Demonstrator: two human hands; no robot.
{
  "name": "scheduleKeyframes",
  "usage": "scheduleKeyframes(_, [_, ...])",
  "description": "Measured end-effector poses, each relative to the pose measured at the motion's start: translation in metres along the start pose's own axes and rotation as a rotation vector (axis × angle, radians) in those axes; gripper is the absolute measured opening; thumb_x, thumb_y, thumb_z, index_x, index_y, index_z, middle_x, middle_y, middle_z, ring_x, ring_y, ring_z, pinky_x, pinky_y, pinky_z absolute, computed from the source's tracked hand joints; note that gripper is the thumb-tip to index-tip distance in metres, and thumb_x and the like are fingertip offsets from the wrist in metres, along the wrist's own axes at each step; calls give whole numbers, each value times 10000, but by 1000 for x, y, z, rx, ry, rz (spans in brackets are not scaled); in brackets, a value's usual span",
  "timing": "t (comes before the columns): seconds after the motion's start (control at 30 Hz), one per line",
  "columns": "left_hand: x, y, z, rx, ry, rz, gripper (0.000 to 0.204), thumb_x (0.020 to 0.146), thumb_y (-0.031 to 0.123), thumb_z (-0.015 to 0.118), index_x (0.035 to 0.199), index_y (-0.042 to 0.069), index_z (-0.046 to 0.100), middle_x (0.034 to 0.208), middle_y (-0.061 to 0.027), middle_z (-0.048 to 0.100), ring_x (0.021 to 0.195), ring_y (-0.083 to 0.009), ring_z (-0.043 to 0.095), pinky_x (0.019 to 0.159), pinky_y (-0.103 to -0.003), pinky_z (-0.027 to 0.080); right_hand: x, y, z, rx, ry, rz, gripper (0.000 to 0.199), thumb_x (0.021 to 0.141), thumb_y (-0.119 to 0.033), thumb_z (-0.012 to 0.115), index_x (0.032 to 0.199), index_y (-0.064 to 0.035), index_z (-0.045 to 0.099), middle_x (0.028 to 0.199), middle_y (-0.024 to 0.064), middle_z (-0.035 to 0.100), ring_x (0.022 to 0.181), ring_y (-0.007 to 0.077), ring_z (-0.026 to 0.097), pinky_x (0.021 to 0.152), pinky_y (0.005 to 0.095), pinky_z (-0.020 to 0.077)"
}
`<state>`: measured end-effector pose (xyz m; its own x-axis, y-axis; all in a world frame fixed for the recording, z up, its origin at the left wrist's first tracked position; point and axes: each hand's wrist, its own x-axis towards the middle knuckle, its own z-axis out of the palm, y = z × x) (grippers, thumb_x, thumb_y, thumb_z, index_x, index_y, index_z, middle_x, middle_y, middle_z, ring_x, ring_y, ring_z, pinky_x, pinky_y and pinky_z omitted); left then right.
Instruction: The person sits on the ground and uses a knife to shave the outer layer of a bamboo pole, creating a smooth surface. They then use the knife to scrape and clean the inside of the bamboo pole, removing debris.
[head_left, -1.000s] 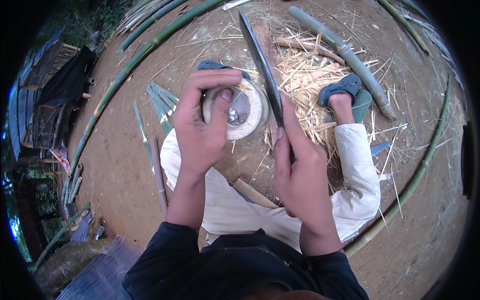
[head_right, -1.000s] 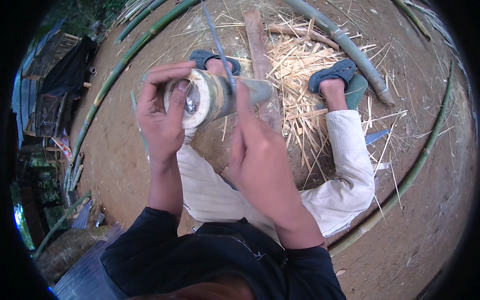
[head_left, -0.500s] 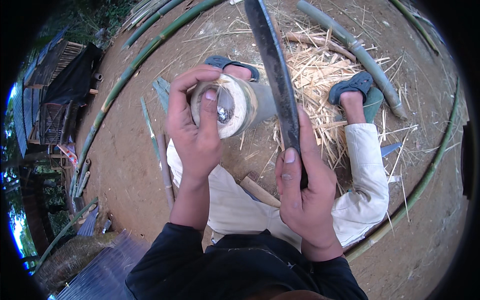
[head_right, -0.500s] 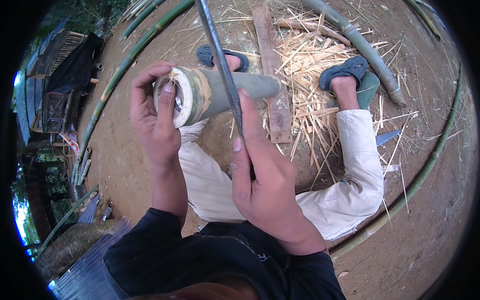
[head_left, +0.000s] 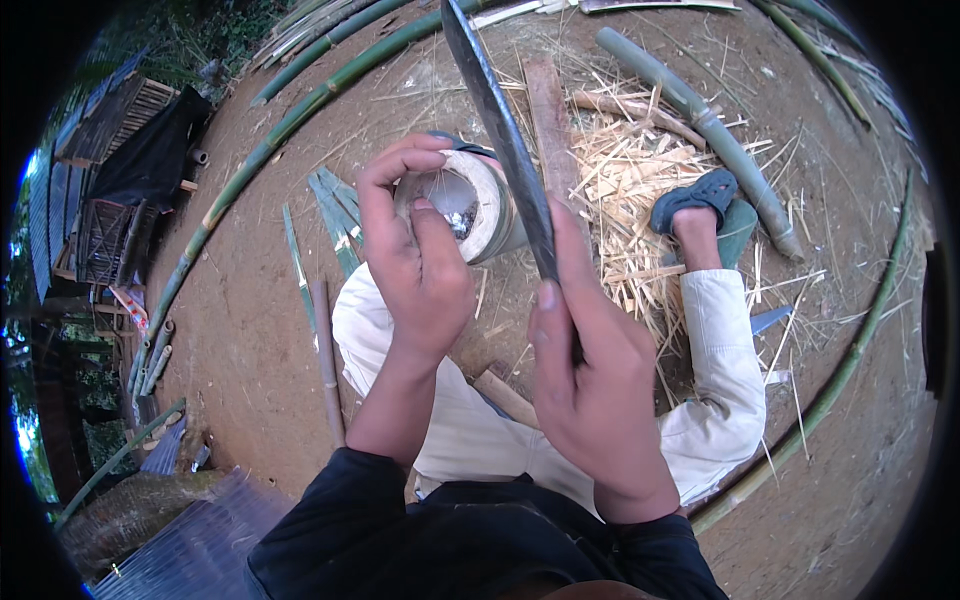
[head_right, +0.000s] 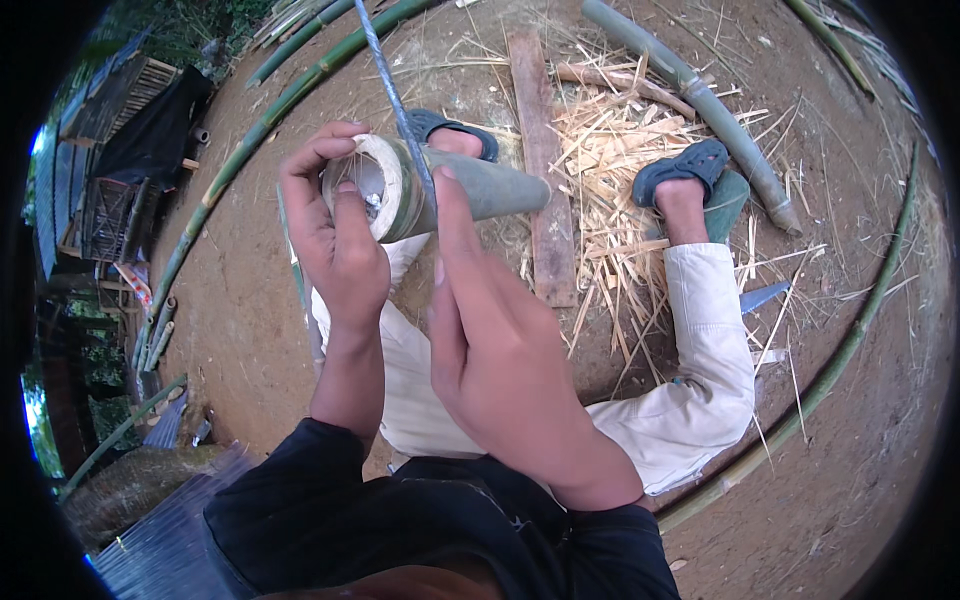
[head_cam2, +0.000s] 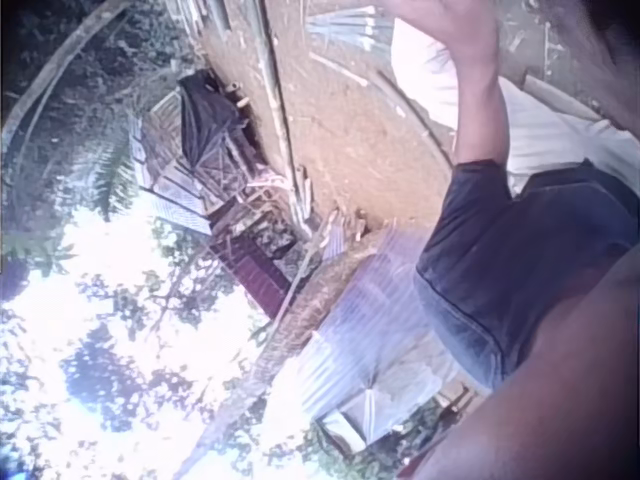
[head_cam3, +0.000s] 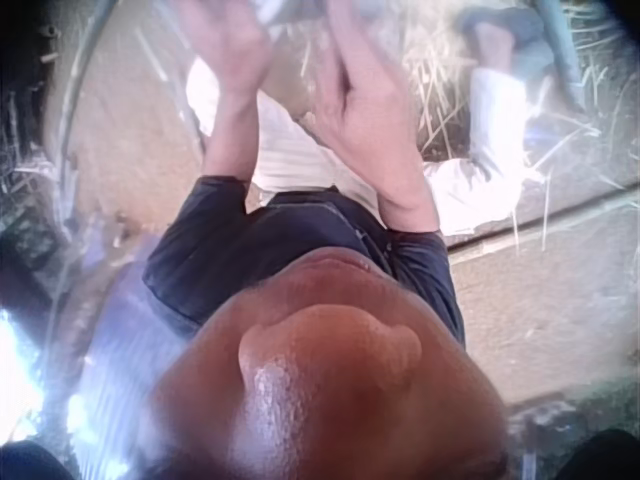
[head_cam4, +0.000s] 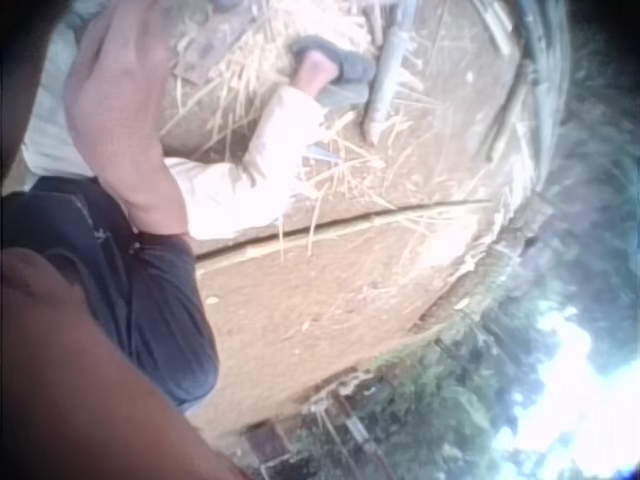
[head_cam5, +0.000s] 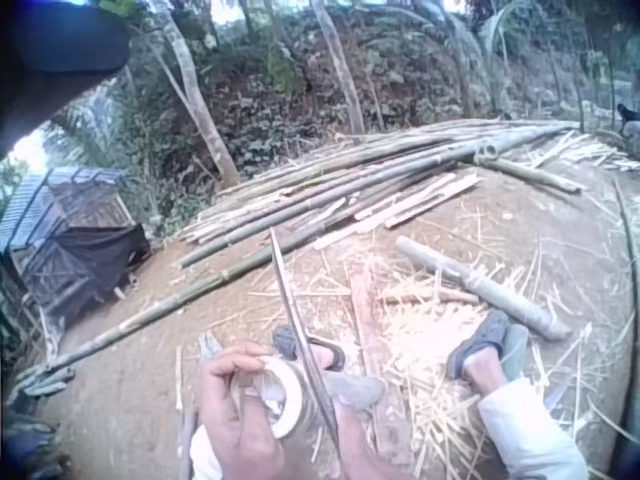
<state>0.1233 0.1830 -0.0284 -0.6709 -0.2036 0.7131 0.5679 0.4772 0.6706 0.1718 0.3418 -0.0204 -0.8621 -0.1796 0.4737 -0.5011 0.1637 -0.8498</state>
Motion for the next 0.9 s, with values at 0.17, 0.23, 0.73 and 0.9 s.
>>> scheduleKeyframes(0.17, [-4, 0, -5, 2, -11, -1, 330, 870, -120, 355, 1148, -6, 492, 1240, -191, 553, 1159, -246, 560, 1055, -367, 419, 0, -27, -8, 8, 114, -78, 490, 1037, -31, 471, 1504, 99, 398, 981, 130, 684, 614, 74, 542, 569, 249, 466])
scheduleKeyframes(0.23, [-4, -1, -5, 5, -16, 1, 324, 868, -122, 356, 1138, -4, 489, 1239, -192, 551, 1158, -246, 557, 1051, -366, 418, -1, -11, 3, -26, 74, -41, 481, 1040, -31, 465, 1498, 102, 406, 1026, 146, 689, 622, 72, 550, 577, 249, 473])
scheduleKeyframes(0.73, [-9, -7, -5, -43, 6, -12, 321, 868, -143, 342, 1124, 8, 466, 1232, -196, 553, 1145, -250, 561, 1052, -363, 404, -11, 6, 4, -79, 2, 211, 492, 1049, -31, 461, 1538, 2, 412, 883, 52, 648, 643, 59, 522, 583, 240, 449])
scheduleKeyframes(0.9, [-9, -2, -11, -38, -8, -32, 330, 874, -140, 352, 1152, -8, 473, 1243, -198, 554, 1169, -254, 555, 1064, -371, 402, -5, -17, -1, 43, 102, 46, 498, 1056, -11, 415, 1549, 40, 362, 1051, 81, 628, 669, 43, 495, 582, 206, 424])
